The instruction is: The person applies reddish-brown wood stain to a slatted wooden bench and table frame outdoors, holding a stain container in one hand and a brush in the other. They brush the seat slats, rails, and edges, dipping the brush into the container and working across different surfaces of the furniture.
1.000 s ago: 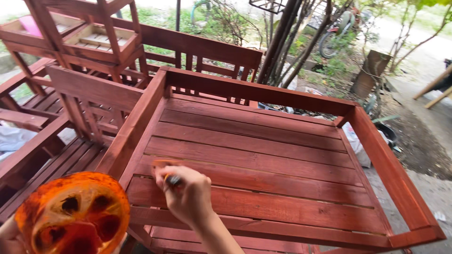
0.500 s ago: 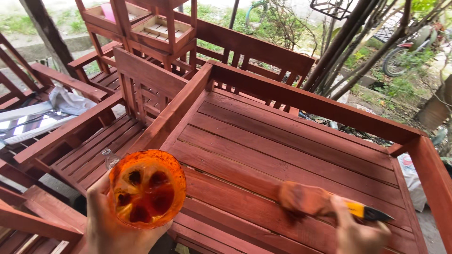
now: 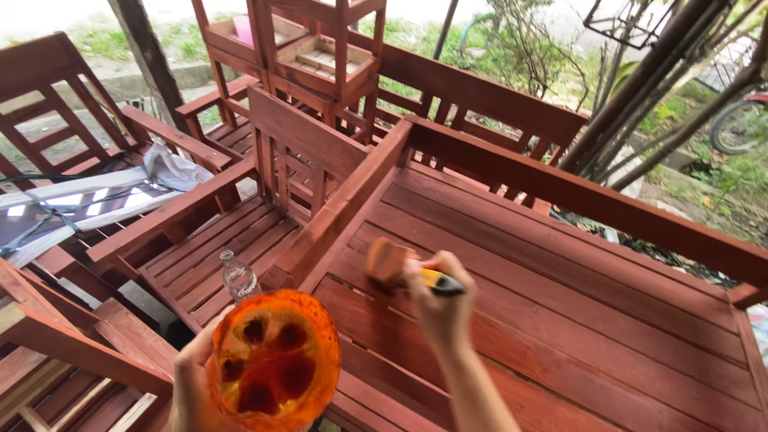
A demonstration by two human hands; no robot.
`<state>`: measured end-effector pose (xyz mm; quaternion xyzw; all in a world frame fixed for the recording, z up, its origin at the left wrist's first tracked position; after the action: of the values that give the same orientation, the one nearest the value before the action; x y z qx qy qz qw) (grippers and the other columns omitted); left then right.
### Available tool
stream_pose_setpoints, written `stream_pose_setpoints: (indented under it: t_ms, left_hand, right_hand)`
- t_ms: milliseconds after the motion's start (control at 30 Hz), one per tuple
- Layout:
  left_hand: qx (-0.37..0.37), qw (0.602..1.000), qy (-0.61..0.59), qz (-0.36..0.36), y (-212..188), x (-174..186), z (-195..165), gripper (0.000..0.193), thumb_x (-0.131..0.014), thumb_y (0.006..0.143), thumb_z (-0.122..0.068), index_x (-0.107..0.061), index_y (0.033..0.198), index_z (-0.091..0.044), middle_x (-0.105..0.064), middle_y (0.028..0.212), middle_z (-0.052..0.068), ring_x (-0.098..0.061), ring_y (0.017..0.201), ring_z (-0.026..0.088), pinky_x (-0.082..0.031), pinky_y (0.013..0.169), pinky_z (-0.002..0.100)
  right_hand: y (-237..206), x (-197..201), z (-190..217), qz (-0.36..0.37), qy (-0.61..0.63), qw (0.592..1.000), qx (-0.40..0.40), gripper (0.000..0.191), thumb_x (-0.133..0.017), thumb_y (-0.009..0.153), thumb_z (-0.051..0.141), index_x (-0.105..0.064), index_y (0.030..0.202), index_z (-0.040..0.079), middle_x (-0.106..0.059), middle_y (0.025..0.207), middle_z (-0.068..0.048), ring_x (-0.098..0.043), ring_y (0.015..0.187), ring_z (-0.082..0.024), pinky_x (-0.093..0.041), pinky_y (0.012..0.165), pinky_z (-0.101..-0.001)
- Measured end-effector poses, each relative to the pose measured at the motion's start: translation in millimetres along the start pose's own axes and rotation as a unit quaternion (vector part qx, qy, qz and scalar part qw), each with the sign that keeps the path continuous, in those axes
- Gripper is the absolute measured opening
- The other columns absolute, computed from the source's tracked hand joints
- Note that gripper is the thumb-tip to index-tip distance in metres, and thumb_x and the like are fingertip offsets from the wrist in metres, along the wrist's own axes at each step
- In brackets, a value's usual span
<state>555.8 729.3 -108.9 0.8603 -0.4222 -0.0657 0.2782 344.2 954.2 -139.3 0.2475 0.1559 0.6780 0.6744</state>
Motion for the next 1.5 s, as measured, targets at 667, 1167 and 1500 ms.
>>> stream_pose_setpoints:
  t_ms: [667, 1167, 1500]
  left_hand:
    - [-0.028, 0.999, 0.014, -0.044, -4, 12, 2, 0.099, -0.095, 0.058, -0.014, -0.039, 0.136, 0.008, -0.060, 0.133, 0.025, -0.071, 0.117, 0.028, -0.061, 0.099, 0.040]
    - [-0.028, 0.999, 0.031, 0.011, 9, 18, 11, 0.103, -0.095, 0.055, -0.013, -0.028, 0.130, 0.013, -0.058, 0.128, 0.028, -0.071, 0.113, 0.029, -0.064, 0.091, 0.040]
    - [-0.066, 0.995, -0.024, 0.064, -2, -6, 12, 0.101, -0.094, 0.060, -0.012, -0.033, 0.137, 0.011, -0.057, 0.134, 0.029, -0.068, 0.119, 0.032, -0.060, 0.100, 0.042]
  right_hand:
    - [-7, -62, -2, 0.038, 0.047, 0.997, -0.054, 0.021, -0.074, 0.091, 0.015, -0.063, 0.076, 0.006, -0.063, 0.064, 0.001, -0.059, 0.056, -0.005, -0.043, 0.047, -0.0221]
    - [-40, 89, -4, -0.041, -0.073, 0.986, -0.142, 0.019, -0.072, 0.089, 0.013, -0.064, 0.075, 0.003, -0.062, 0.055, -0.003, -0.058, 0.042, -0.008, -0.044, 0.035, -0.0239]
    - [11, -76, -1, 0.012, -0.024, 0.998, -0.056, 0.026, -0.077, 0.091, 0.016, -0.060, 0.074, 0.004, -0.061, 0.057, -0.003, -0.058, 0.050, -0.008, -0.042, 0.045, -0.0248]
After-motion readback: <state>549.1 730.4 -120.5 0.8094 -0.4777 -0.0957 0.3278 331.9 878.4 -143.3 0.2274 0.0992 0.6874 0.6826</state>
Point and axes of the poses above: each hand's wrist, its own y-axis towards the middle knuckle, its own x-axis out of the back of the hand, z = x × y, the point moved 8 cm from there along y, towards the middle knuckle
